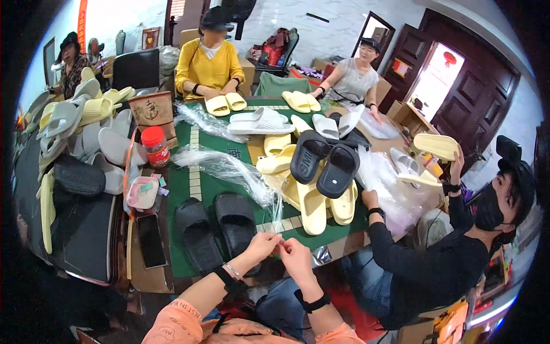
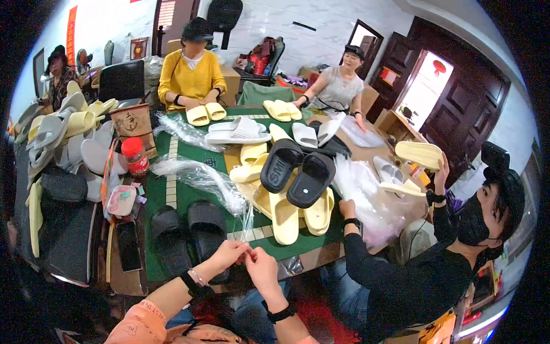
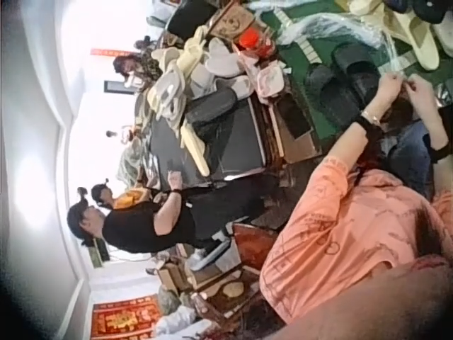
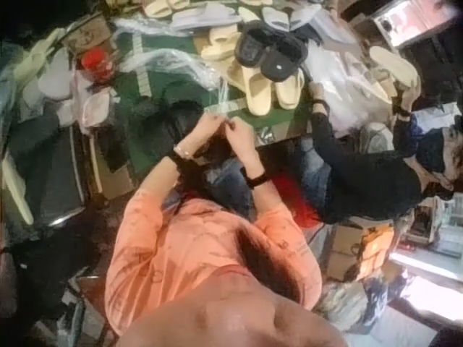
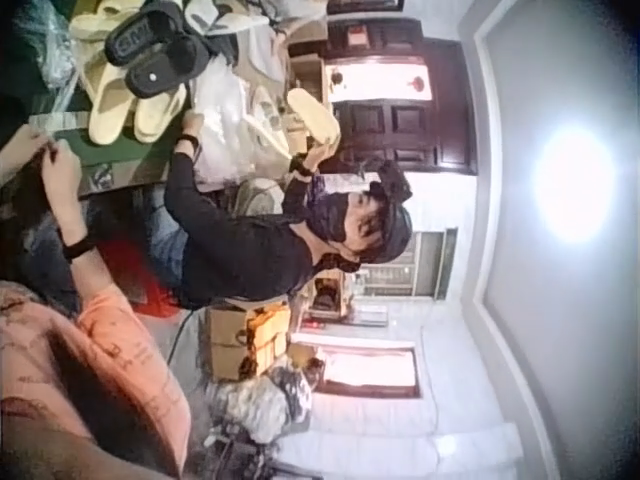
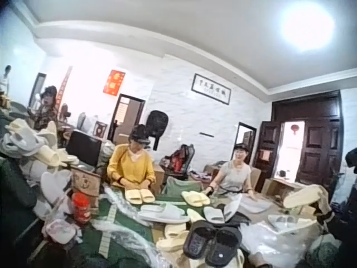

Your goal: Inspecting and quality checking finished sandals in a manufacturing setting.

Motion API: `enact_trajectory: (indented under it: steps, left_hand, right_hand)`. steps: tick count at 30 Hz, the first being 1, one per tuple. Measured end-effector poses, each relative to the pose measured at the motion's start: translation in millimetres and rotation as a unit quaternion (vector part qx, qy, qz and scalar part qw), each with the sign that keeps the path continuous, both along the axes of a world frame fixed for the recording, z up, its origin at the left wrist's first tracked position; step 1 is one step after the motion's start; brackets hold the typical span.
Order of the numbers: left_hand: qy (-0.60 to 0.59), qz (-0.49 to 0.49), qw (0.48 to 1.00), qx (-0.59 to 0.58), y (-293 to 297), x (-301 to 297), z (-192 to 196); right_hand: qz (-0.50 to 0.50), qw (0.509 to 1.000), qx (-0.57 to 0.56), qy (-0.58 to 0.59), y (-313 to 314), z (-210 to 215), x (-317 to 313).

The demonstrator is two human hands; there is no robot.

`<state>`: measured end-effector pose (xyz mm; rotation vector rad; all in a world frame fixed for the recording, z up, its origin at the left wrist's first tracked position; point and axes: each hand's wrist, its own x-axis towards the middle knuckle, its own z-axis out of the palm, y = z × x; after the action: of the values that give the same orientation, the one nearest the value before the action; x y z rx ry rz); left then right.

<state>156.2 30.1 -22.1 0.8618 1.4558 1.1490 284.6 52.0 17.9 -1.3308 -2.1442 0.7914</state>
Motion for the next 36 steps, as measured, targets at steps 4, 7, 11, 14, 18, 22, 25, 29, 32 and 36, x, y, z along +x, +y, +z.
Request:
enact_trajectory:
  steps: [4,7,11,14,18,22,25,29,32,36]
  left_hand:
    - [-0.045,0.015,0.999,0.023,-2,2,6]
    - [-0.06,0.04,0.997,0.018,-5,-1,6]
    - [-0.065,0.075,0.995,0.002,-8,-5,13]
    - [-0.109,0.07,0.992,0.0,-13,-2,24]
    - [-0.101,0.068,0.993,-0.001,-20,-5,33]
    - [-0.085,0.059,0.994,0.025,-18,-9,28]
    - [-0.026,0.062,0.998,0.008,-24,-12,34]
    - [0.004,0.028,0.999,0.039,-32,-1,44]
    - [0.043,-0.026,0.997,0.055,-46,3,57]
    - [0.131,-0.071,0.975,0.168,-71,1,75]
  right_hand:
    - [0.02,0.999,-0.006,0.04,-5,-1,0]
    - [0.03,0.998,-0.046,0.037,-5,3,0]
    - [0.005,0.993,-0.038,0.112,14,-4,-1]
    - [0.0,0.988,-0.073,0.14,35,-21,-5]
    - [0.099,0.867,-0.428,0.236,45,-6,-25]
    - [0.151,0.806,-0.5,0.278,77,-27,-39]
    - [0.08,0.771,-0.556,0.301,85,-14,-61]
    - [0.052,0.768,-0.547,0.33,141,-40,-77]
    - [0.002,0.769,-0.547,0.33,160,-49,-86]
    - [-0.042,0.782,-0.549,0.292,169,-57,-88]
